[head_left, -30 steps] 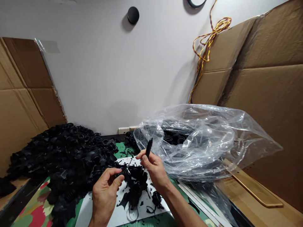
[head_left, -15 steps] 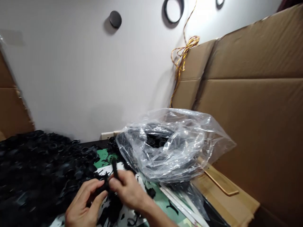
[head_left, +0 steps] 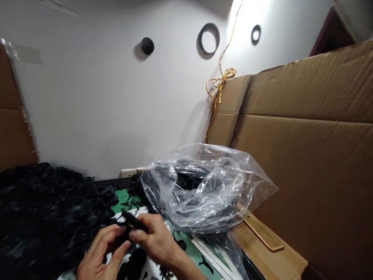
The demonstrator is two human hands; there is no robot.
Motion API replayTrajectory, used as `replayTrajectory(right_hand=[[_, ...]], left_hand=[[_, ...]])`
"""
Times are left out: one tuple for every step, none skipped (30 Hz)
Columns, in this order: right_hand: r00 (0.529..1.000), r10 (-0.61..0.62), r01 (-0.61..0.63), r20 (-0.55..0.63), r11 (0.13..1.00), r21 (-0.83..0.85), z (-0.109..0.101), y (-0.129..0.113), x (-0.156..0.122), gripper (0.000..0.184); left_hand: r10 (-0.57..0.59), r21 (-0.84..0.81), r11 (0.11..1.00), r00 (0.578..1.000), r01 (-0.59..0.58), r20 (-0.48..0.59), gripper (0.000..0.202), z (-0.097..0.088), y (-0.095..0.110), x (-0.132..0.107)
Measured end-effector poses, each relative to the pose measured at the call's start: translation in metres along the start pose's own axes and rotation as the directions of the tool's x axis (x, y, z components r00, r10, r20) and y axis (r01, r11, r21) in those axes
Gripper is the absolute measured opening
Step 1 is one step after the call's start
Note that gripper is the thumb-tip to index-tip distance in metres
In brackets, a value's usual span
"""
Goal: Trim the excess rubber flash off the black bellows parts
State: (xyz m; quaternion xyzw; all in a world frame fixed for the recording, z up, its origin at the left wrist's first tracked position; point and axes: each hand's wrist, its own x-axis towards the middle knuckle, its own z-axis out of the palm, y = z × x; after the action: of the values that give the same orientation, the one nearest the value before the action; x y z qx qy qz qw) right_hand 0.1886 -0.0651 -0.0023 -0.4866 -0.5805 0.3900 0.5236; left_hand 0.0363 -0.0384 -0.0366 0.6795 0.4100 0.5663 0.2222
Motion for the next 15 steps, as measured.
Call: replayTrajectory(right_hand=[[0.999,0.035,-0.035,-0.001,0.995,0.09,-0.001,0.002,0.001,0.019],[0.998,0.062,-0.056,-0.029,0.986,0.156,-0.003,0.005,0.001,0.024],[0.994,0.09,-0.075,-0.065,0.976,0.206,-0.006,0.007,0.001,0.029],[0.987,0.121,-0.091,-0.103,0.963,0.252,-0.008,0.01,0.001,0.035],[0.985,0.102,-0.06,-0.137,0.959,0.278,-0.011,0.012,0.001,0.042],[0.982,0.064,-0.009,-0.18,0.957,0.289,-0.013,0.013,0.001,0.046],[0.975,0.021,0.043,-0.222,0.958,0.282,-0.015,0.014,0.001,0.049],[0.966,-0.017,0.089,-0.257,0.959,0.27,-0.017,0.014,0.0,0.05],[0.959,-0.04,0.119,-0.282,0.956,0.267,-0.018,0.015,-0.001,0.051],[0.955,-0.047,0.132,-0.293,0.951,0.278,-0.019,0.016,-0.002,0.051],[0.955,-0.044,0.137,-0.293,0.943,0.305,-0.019,0.016,-0.002,0.051],[0.958,-0.039,0.14,-0.286,0.93,0.34,-0.018,0.017,-0.003,0.051],[0.96,-0.037,0.144,-0.277,0.915,0.376,-0.017,0.017,-0.004,0.05],[0.963,-0.042,0.152,-0.267,0.901,0.407,-0.016,0.017,-0.005,0.048],[0.965,-0.055,0.164,-0.257,0.889,0.427,-0.015,0.017,-0.006,0.044]], left_hand=[[-0.022,-0.007,1.0,0.999,0.022,-0.035,0.019,-0.001,0.001,0.0],[-0.05,-0.018,0.999,0.998,0.05,-0.041,0.02,-0.002,0.002,-0.001],[-0.074,-0.038,0.997,0.997,0.072,-0.04,0.02,-0.002,0.004,-0.002],[-0.09,-0.058,0.994,0.995,0.088,-0.033,0.019,-0.003,0.005,-0.002],[-0.101,-0.071,0.993,0.995,0.099,-0.026,0.018,-0.003,0.006,-0.003],[-0.109,-0.077,0.991,0.994,0.108,-0.013,0.017,-0.003,0.007,-0.004],[-0.113,-0.078,0.991,0.994,0.112,-0.004,0.016,-0.003,0.008,-0.005],[-0.112,-0.076,0.991,0.994,0.112,0.002,0.015,-0.002,0.01,-0.006],[-0.109,-0.072,0.991,0.994,0.109,0.005,0.014,-0.002,0.011,-0.007],[-0.102,-0.07,0.992,0.995,0.103,0.006,0.013,-0.002,0.011,-0.008],[-0.095,-0.068,0.993,0.995,0.095,0.009,0.012,-0.002,0.011,-0.008],[-0.087,-0.067,0.994,0.996,0.088,0.011,0.011,-0.002,0.011,-0.009],[-0.079,-0.067,0.994,0.997,0.08,0.015,0.011,-0.002,0.011,-0.009],[-0.072,-0.066,0.995,0.997,0.073,0.019,0.01,-0.002,0.011,-0.009],[-0.065,-0.064,0.996,0.998,0.066,0.023,0.01,-0.002,0.01,-0.009]])
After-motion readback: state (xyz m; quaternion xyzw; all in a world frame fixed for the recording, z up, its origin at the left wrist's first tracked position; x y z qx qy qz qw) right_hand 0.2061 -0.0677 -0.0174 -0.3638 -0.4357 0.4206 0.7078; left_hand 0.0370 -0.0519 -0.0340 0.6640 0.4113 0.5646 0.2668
